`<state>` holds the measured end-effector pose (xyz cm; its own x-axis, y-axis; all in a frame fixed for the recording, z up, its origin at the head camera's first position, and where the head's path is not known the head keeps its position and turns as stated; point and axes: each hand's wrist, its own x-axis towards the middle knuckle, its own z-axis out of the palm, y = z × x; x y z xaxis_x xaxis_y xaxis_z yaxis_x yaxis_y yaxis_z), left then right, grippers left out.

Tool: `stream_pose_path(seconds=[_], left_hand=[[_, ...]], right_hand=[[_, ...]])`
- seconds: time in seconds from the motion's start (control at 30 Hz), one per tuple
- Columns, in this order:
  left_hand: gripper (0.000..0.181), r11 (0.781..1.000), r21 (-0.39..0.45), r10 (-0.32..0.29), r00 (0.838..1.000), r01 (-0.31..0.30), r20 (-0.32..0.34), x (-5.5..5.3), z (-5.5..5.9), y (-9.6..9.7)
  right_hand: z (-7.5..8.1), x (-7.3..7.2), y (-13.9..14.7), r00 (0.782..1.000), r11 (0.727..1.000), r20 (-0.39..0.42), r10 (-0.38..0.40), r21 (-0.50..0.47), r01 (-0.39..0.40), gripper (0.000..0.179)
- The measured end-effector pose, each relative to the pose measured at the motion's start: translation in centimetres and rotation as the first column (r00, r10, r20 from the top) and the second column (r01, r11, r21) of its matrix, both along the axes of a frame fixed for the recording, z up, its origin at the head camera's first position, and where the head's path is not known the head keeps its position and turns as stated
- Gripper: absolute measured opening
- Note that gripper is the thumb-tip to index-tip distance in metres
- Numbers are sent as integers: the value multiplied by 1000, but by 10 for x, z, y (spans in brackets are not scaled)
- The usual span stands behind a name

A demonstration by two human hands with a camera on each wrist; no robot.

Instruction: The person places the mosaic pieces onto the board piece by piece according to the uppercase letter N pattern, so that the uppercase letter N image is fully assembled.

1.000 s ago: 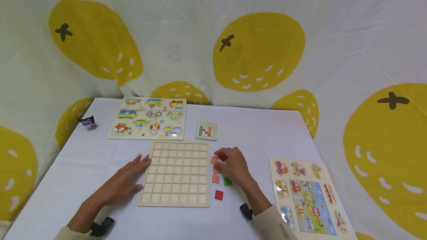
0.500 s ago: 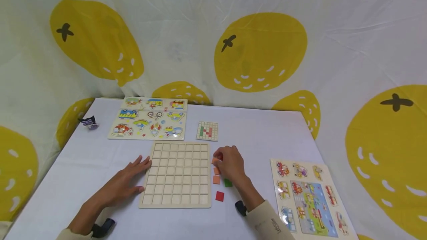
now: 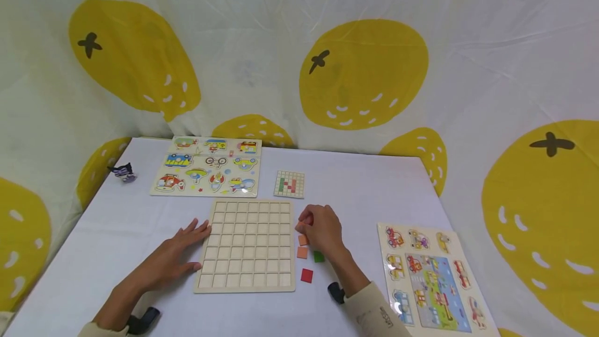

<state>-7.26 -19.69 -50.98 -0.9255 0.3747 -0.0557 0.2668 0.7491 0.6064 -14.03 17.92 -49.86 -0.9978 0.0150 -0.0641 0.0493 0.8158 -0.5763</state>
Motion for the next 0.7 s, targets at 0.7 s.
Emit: stream_pose_path(seconds=[0.7], left_hand=[[90, 1000, -7, 13, 1000, -13, 22, 0, -2, 1]], right_hand=[[4, 5, -38, 999, 984, 26, 23, -175, -18, 15]])
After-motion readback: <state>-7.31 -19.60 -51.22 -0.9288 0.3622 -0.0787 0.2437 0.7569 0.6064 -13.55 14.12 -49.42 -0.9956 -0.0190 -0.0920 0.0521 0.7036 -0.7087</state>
